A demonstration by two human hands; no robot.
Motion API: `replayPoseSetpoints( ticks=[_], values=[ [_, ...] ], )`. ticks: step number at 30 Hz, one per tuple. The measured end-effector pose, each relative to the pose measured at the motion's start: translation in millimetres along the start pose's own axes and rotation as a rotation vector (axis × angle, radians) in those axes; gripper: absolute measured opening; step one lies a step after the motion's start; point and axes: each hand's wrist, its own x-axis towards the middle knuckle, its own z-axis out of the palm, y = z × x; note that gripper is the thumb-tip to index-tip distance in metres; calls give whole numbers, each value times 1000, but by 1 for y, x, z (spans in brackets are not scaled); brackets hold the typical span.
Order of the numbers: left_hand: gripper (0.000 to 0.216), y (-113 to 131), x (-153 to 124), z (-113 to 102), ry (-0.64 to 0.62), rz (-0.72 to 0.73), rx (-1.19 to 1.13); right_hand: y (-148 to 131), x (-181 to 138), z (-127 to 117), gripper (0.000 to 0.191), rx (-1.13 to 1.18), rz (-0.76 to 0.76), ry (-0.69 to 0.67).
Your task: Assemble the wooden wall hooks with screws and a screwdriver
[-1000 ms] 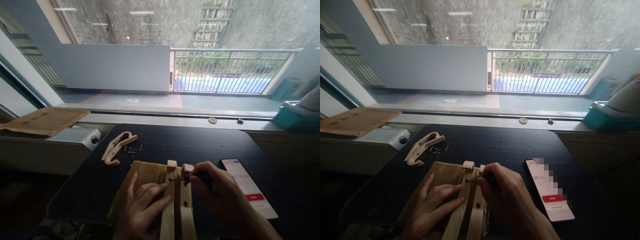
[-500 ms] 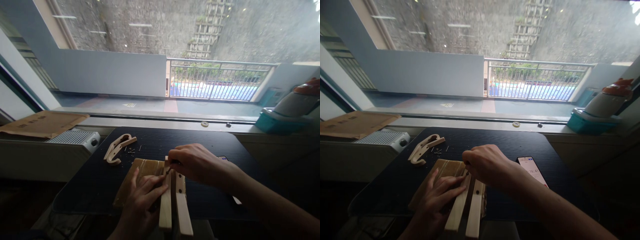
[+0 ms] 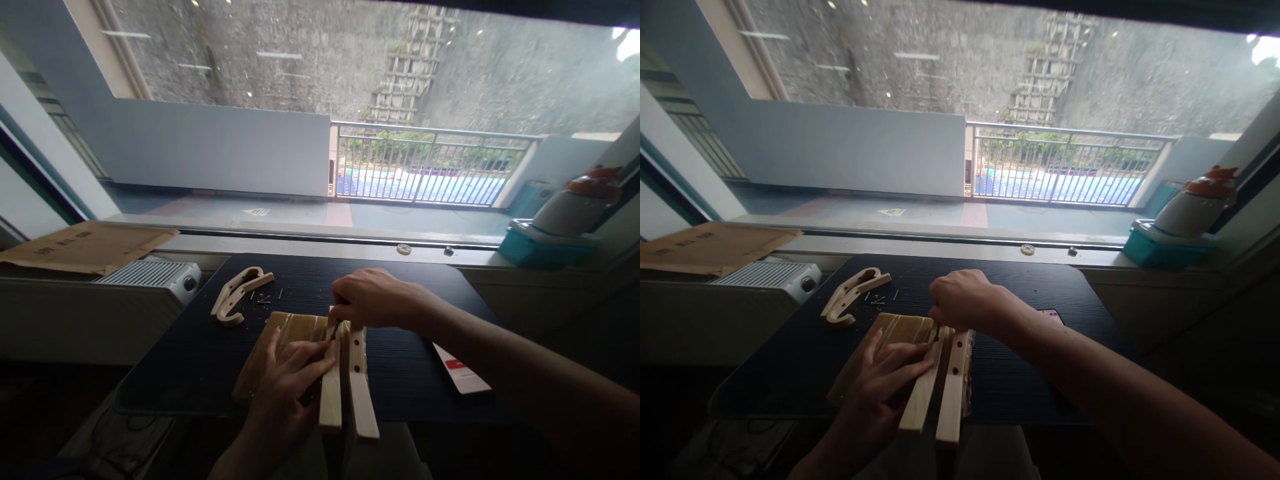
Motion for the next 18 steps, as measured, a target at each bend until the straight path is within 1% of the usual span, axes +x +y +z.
replayPoseSetpoints(
  ticks=[3, 8, 11, 14, 18],
  values=[
    [28, 0, 0, 0, -15, -4, -8, -3, -8, -8, 29, -66, -13, -42],
    [29, 0, -1, -1, -29, -14, -5, -8, -11, -19, 17, -96, -90, -58],
    [29, 0, -1, -1, -22, -6, -2, -7, -8, -18, 16, -82, -145, -78],
    [30, -1, 0, -1, -9, 8, -5, -4, -6, -14, 17, -101, -188, -61],
    [29, -2, 0, 1, 6, 16, -18, -3, -6, -11, 19, -116, -133, -83]
  ],
)
